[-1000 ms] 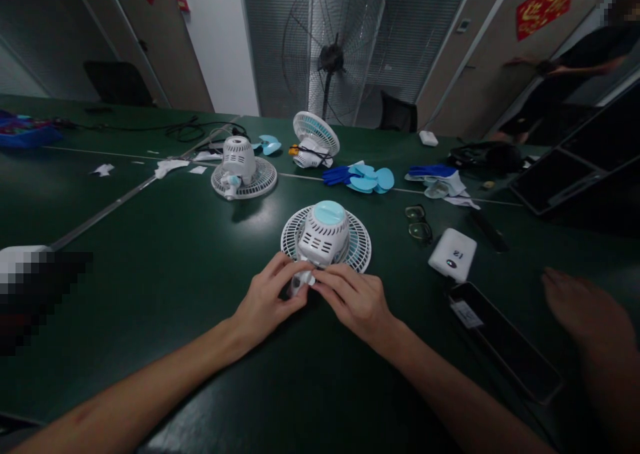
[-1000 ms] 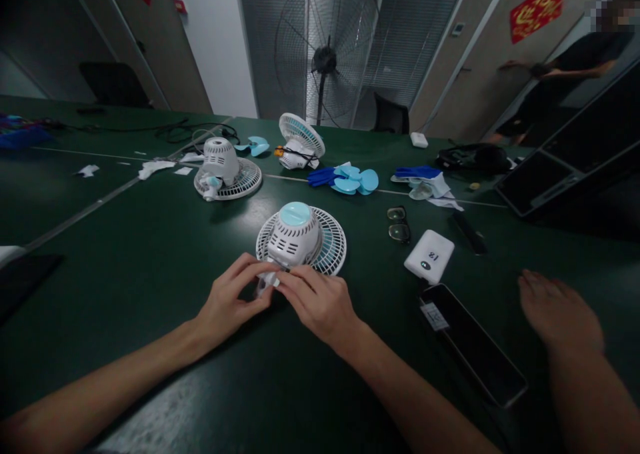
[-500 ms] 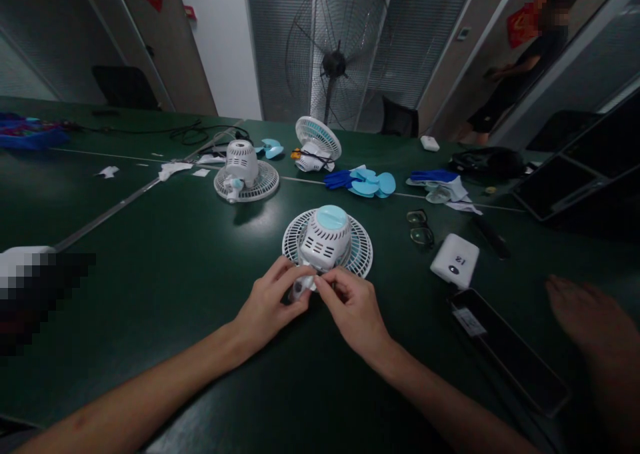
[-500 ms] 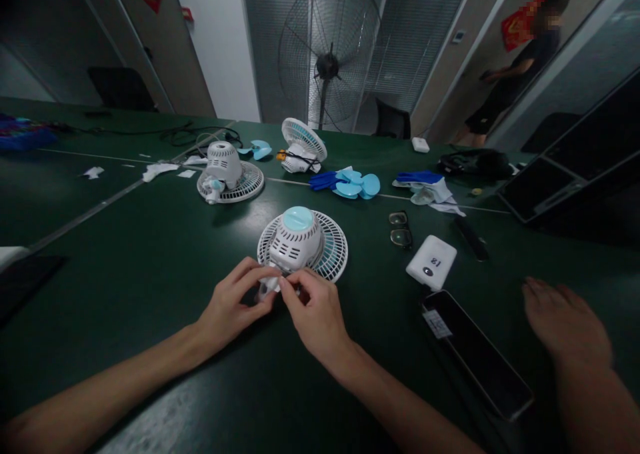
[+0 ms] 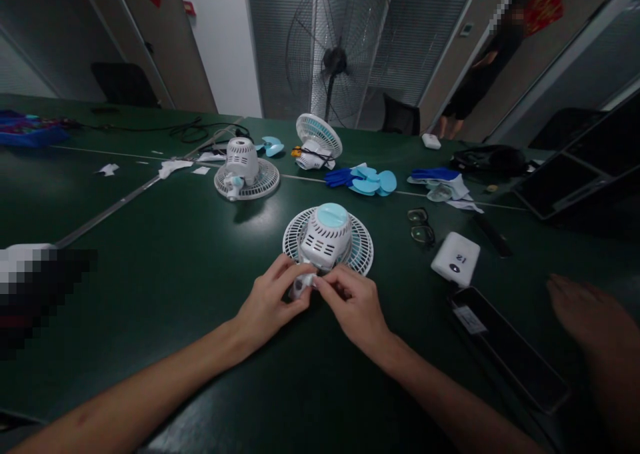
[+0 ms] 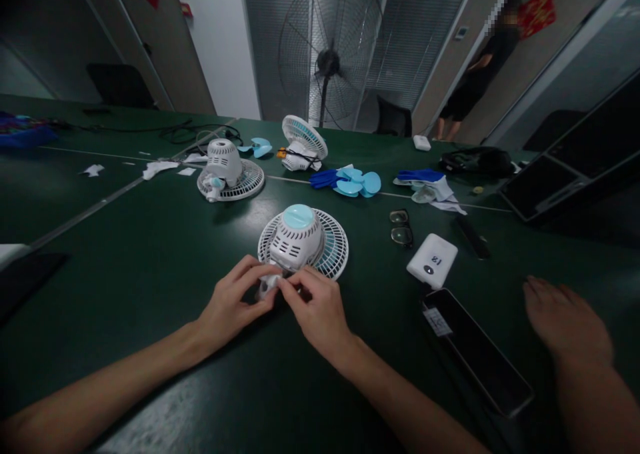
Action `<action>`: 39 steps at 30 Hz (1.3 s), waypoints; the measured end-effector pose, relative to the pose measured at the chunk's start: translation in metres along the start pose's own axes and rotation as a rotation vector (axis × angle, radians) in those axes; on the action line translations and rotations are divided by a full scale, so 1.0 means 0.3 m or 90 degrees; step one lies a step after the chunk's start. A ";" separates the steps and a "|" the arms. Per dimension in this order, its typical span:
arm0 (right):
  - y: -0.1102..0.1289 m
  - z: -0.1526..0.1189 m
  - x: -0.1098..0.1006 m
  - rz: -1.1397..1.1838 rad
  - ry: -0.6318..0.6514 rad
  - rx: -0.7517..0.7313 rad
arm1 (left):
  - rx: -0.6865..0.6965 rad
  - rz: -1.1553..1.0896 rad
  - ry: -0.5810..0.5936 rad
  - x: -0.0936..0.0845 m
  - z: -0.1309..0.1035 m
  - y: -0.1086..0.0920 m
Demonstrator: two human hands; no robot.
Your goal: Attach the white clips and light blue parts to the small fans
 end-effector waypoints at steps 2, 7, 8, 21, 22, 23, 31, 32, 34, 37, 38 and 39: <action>-0.021 -0.001 0.016 0.076 0.010 0.082 | 0.002 0.000 -0.003 -0.002 0.001 -0.001; -0.005 -0.017 -0.008 -0.005 -0.003 -0.025 | 0.007 0.004 -0.008 -0.008 0.004 -0.007; 0.003 -0.021 -0.014 -0.050 -0.005 -0.076 | 0.007 0.002 -0.007 -0.008 0.004 -0.007; 0.026 -0.022 -0.023 -0.147 -0.032 -0.191 | 0.020 0.018 -0.011 -0.002 0.000 -0.007; 0.025 -0.019 -0.021 -0.125 -0.031 -0.175 | 0.025 0.021 -0.014 -0.002 0.000 -0.009; 0.024 -0.016 -0.019 -0.102 -0.031 -0.161 | 0.028 0.023 -0.016 -0.001 0.000 -0.010; 0.018 -0.023 -0.016 -0.060 -0.024 -0.127 | 0.029 0.023 -0.016 -0.006 0.004 -0.014; 0.019 -0.026 -0.017 -0.067 -0.021 -0.134 | 0.026 0.022 -0.013 -0.005 0.004 -0.013; 0.025 -0.033 -0.016 -0.084 -0.014 -0.161 | 0.025 0.016 -0.011 -0.005 0.003 -0.012; 0.035 -0.040 -0.018 -0.111 -0.024 -0.214 | 0.026 0.013 -0.015 -0.004 0.001 -0.009; 0.036 -0.041 -0.019 -0.124 -0.031 -0.226 | 0.028 0.014 -0.015 -0.003 0.001 -0.009; 0.036 -0.042 -0.020 -0.138 -0.039 -0.233 | 0.029 0.015 -0.015 -0.003 0.001 -0.008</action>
Point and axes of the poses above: each hand's wrist, its own z-axis towards the middle knuckle, its own x-axis out of the palm, y = z × x, the point moved 7 cm from there along z, towards the middle knuckle, and after that the axes turned 1 degree about x, right-handed, at the moved point
